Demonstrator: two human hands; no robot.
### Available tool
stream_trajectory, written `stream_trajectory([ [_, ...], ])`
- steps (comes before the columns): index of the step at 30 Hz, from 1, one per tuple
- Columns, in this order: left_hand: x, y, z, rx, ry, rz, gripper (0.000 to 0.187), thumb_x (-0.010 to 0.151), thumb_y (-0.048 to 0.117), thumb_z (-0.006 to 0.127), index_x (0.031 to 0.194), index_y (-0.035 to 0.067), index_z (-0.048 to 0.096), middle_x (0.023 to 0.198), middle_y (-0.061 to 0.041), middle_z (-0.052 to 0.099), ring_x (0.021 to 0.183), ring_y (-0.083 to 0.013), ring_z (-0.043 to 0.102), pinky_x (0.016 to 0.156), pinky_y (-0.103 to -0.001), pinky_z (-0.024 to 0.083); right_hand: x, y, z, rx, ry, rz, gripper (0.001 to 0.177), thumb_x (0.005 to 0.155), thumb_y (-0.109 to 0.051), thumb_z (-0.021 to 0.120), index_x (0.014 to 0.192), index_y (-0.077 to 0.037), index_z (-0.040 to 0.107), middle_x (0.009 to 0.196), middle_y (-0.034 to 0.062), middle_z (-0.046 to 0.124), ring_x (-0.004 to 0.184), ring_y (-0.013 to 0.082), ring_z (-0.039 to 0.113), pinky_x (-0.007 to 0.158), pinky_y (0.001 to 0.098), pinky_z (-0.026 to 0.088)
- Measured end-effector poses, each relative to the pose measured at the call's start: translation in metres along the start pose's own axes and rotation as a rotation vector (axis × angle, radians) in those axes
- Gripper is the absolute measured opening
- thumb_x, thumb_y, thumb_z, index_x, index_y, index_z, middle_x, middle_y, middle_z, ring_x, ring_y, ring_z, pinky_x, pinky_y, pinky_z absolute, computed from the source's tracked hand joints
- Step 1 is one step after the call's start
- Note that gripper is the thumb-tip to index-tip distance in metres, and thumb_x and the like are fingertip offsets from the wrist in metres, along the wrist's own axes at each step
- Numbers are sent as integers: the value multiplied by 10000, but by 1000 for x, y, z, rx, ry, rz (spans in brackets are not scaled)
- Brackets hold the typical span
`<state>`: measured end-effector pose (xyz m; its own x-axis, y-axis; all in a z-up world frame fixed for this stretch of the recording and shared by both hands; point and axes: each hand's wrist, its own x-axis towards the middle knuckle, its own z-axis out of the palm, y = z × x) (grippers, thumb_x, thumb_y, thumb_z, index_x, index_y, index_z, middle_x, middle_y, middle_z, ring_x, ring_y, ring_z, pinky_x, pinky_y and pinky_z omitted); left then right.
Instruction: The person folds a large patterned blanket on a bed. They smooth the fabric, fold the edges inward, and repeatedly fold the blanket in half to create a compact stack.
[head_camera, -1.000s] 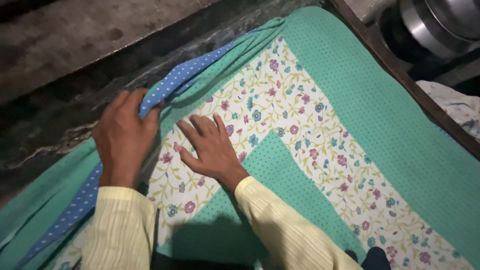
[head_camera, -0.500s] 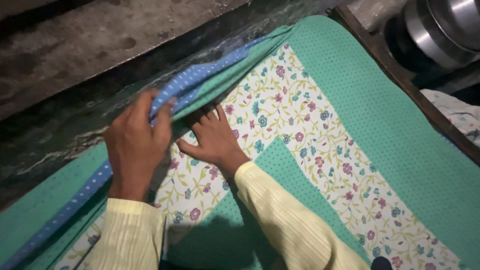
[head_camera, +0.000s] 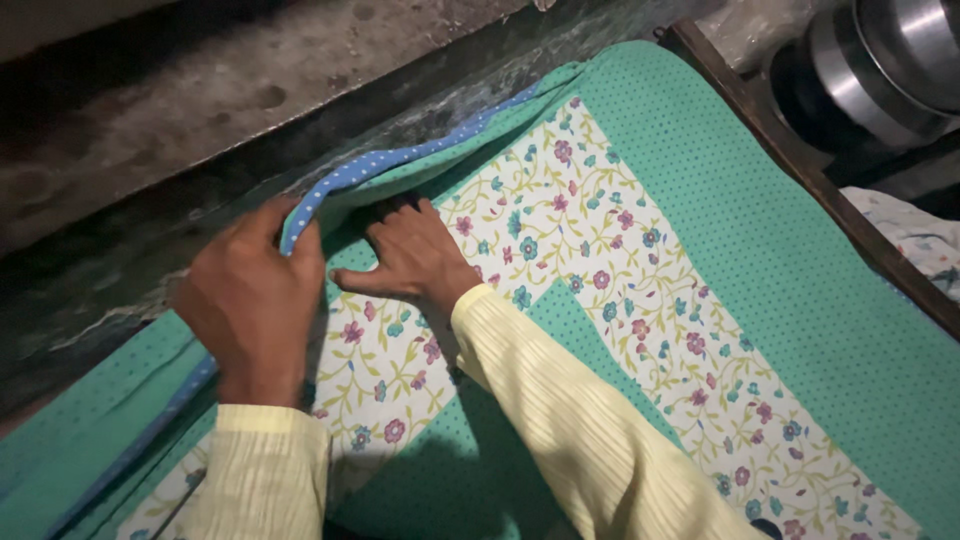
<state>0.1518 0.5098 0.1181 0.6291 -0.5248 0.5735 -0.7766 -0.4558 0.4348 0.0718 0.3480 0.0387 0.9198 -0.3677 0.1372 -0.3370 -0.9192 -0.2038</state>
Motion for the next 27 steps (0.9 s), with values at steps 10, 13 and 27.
stream_trajectory([
  [10, -1, -6, 34, -328, -143, -179, 208, 1087, 199, 549, 1239, 59, 570, 852, -214, 715, 835, -462, 681, 716, -561, 477, -2, 7, -28, 70, -69, -105, 735, 791, -764, 581, 841, -58, 778, 926, 195, 731, 1015, 352, 665, 965, 455, 442],
  [13, -8, -4, 40, -497, -113, -132, 205, 1089, 152, 540, 1268, 52, 550, 958, -237, 701, 901, -477, 670, 736, -547, 475, -2, 5, -30, 35, -151, -57, 727, 796, -768, 586, 858, -69, 779, 942, 183, 723, 982, 334, 675, 929, 438, 477],
  [27, -3, -39, 41, -45, -457, -350, 419, 1017, 451, 562, 1291, 154, 674, 1156, -222, 713, 1101, -459, 649, 906, -549, 501, -71, -8, -62, 182, 330, -207, 507, 813, -551, 790, 820, -58, 673, 834, 107, 577, 877, 306, 583, 830, 445, 466],
])
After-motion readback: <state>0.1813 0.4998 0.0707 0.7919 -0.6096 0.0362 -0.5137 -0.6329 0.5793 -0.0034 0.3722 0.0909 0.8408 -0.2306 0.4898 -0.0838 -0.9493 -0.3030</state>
